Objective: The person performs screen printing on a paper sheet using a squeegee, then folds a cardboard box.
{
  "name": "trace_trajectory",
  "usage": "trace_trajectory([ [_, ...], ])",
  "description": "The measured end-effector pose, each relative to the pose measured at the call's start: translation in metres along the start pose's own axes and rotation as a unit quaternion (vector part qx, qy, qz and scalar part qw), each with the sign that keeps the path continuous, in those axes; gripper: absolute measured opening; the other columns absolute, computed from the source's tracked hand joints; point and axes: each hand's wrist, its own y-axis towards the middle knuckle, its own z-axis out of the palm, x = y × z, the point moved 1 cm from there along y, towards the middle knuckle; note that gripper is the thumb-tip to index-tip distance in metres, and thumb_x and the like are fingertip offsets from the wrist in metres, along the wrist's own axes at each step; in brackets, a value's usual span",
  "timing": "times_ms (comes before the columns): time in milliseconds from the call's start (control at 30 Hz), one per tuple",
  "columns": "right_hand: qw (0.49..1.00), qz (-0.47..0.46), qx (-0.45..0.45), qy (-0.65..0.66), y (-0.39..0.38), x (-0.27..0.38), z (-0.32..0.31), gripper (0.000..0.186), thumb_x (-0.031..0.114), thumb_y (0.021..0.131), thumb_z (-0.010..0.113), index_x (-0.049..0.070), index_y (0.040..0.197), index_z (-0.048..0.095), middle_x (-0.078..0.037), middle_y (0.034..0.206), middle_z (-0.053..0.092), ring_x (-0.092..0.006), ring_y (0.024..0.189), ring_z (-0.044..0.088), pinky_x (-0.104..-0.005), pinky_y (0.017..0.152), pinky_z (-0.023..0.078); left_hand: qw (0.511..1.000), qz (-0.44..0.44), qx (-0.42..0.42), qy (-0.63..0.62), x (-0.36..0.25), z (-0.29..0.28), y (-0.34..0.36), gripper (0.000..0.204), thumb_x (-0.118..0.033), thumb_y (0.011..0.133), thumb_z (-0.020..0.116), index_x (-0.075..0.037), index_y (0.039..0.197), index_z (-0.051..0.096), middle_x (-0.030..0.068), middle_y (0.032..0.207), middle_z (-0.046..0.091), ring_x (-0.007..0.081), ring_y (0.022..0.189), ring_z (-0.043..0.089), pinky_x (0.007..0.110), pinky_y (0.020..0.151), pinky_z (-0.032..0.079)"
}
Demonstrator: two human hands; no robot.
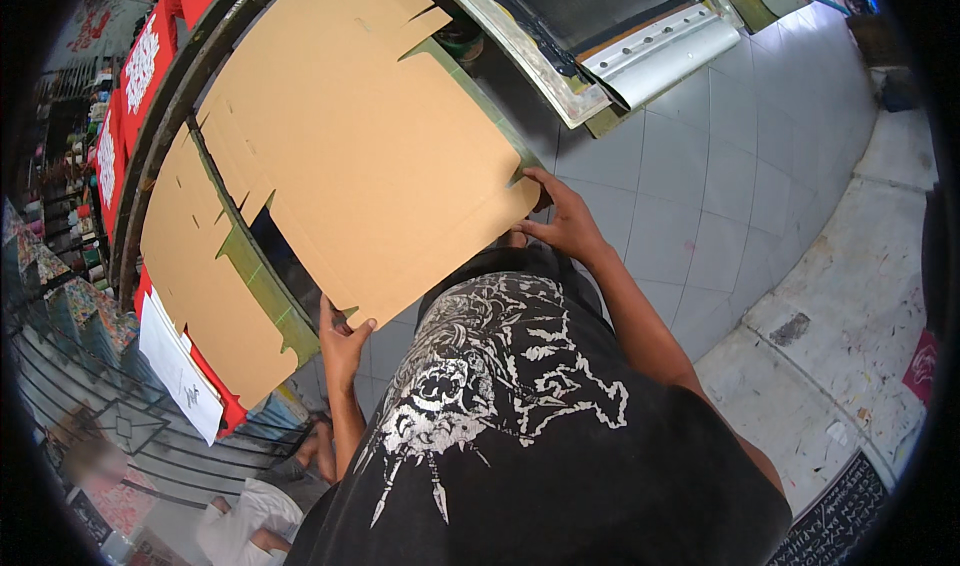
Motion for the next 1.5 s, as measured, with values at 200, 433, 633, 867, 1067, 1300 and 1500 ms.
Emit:
trace_trajectory([
  [200,1.000,-0.028,-0.004,0.001,0.000,-0.008,0.002,0.077,0.025,0.069,0.082,0.007,0.134,0.045,-0.017,0.126,0.055,-0.0329,0.108,0.058,-0.0388,0.089,0.048,1.000,-0.005,-0.009,0.020,0.001,-0.003,-0.002,0.086,0.010,0.074,0.067,0.005,0.145,0.021,0.0196,0.124,0.051,0.0233,0.099,0.063,0.029,0.076,0.055],
  [433,1.000,-0.011,0.020,0.011,0.001,-0.011,0.000,0.077,0.025,0.070,0.082,0.008,0.134,0.044,-0.016,0.128,0.054,-0.0299,0.109,0.057,-0.0357,0.081,0.050,0.999,-0.019,-0.007,0.041,0.001,-0.002,-0.003,0.089,0.011,0.074,0.066,0.004,0.147,0.016,0.0213,0.127,0.049,0.0249,0.101,0.063,0.030,0.077,0.055],
  [633,0.999,-0.017,0.027,0.005,-0.001,-0.013,0.000,0.076,0.025,0.069,0.082,0.008,0.132,0.045,-0.013,0.121,0.057,-0.0256,0.090,0.060,-0.0341,0.075,0.050,1.000,-0.005,0.002,0.014,0.010,-0.002,-0.003,0.091,0.010,0.074,0.066,0.003,0.148,0.013,0.0226,0.130,0.047,0.0277,0.108,0.059,0.033,0.082,0.053],
  [867,0.999,-0.022,0.033,0.006,-0.001,-0.009,-0.003,0.072,0.025,0.069,0.081,0.008,0.129,0.046,-0.012,0.116,0.057,-0.0215,0.078,0.057,-0.0327,0.072,0.050,1.000,0.008,0.007,-0.004,0.007,0.001,-0.005,0.094,0.009,0.074,0.067,0.002,0.149,0.011,0.0227,0.130,0.046,0.0288,0.110,0.058,0.034,0.084,0.052],
  [1067,0.999,0.003,0.042,0.016,-0.001,-0.007,-0.004,0.073,0.023,0.065,0.084,0.004,0.126,0.048,-0.015,0.122,0.056,-0.0278,0.109,0.055,-0.0358,0.094,0.043,1.000,-0.004,0.000,0.009,0.012,0.000,-0.005,0.094,0.008,0.074,0.068,0.003,0.149,0.011,0.0231,0.132,0.045,0.0290,0.104,0.062,0.033,0.081,0.054],
  [1300,0.999,0.001,0.043,0.018,-0.003,-0.009,-0.005,0.074,0.025,0.065,0.085,0.003,0.126,0.048,-0.015,0.123,0.056,-0.0283,0.115,0.055,-0.0358,0.098,0.042,1.000,0.000,-0.010,0.013,0.010,0.003,-0.008,0.092,0.008,0.074,0.068,0.004,0.148,0.012,0.0228,0.134,0.043,0.0271,0.103,0.063,0.032,0.079,0.055],
  [1500,0.999,-0.004,0.048,0.024,-0.004,-0.010,-0.006,0.071,0.024,0.066,0.084,0.007,0.125,0.050,-0.015,0.122,0.057,-0.0291,0.114,0.055,-0.0366,0.096,0.043,1.000,-0.001,-0.006,0.013,0.011,0.003,-0.008,0.092,0.009,0.075,0.067,0.002,0.149,0.013,0.0208,0.132,0.046,0.0253,0.102,0.062,0.032,0.079,0.055],
])
